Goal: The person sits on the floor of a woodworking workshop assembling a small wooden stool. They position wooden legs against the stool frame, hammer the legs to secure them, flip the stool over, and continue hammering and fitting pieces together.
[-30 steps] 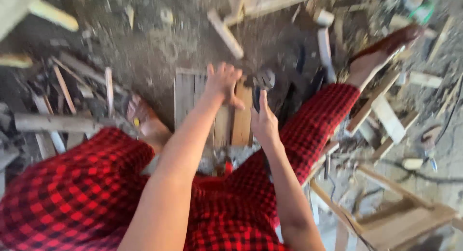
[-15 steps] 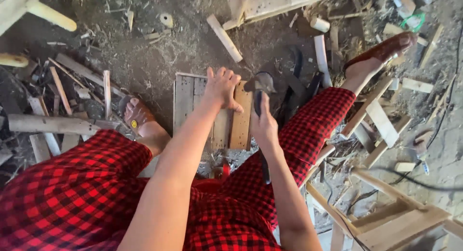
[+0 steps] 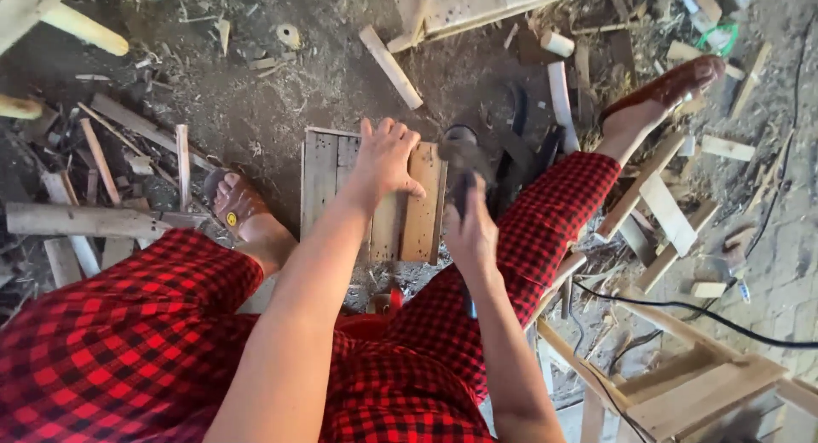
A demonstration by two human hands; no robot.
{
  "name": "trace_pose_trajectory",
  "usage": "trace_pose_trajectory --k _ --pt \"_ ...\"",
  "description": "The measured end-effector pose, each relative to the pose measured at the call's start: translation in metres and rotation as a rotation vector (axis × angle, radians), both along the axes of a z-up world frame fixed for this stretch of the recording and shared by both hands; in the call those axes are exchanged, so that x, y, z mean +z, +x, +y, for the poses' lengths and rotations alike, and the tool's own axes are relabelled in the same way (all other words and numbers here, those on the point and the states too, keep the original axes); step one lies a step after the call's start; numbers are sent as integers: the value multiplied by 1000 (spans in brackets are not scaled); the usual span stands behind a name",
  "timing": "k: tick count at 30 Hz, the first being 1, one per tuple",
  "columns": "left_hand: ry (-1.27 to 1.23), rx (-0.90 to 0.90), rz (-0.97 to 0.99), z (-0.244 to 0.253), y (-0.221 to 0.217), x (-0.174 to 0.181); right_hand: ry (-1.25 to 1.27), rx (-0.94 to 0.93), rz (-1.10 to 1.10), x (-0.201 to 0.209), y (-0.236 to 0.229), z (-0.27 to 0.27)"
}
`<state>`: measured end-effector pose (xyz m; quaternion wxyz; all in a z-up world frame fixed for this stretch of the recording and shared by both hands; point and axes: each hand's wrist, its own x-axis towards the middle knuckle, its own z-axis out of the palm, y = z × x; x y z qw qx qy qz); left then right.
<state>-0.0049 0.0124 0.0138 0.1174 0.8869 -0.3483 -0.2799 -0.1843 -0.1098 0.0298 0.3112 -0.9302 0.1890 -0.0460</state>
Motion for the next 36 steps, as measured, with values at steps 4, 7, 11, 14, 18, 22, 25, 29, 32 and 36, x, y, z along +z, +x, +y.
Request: trace_pose_trajectory --k 4,7,11,14,18,22,25,29,32,36 --pt "20 13 21 0 -3 -2 -382 -9 -168 -2 -16 8" --pt "50 10 -7 -5 -1 -13 -220 -5 -31 -14 1 11" --pt "150 13 116 -19 9 -50 590 -275 78 5 -7 10" --pt "150 90 213 -19 17 3 837 -460 2 21 -33 2" --pt "229 29 316 -42 19 -22 670 -615 273 -23 -84 -18" --pt "197 1 487 -29 12 -40 167 -104 707 -96 -121 -19" --pt "-28 65 612 14 -9 28 -104 208 807 -150 -122 -6" --pt "-190 196 611 65 -38 54 -91 292 804 -195 -102 1" --pt "-171 327 694 72 -87 134 364 66 26 -118 -53 -20" --pt "-62 -188 99 86 -135 137 1500 -152 21 -11 -26 -10"
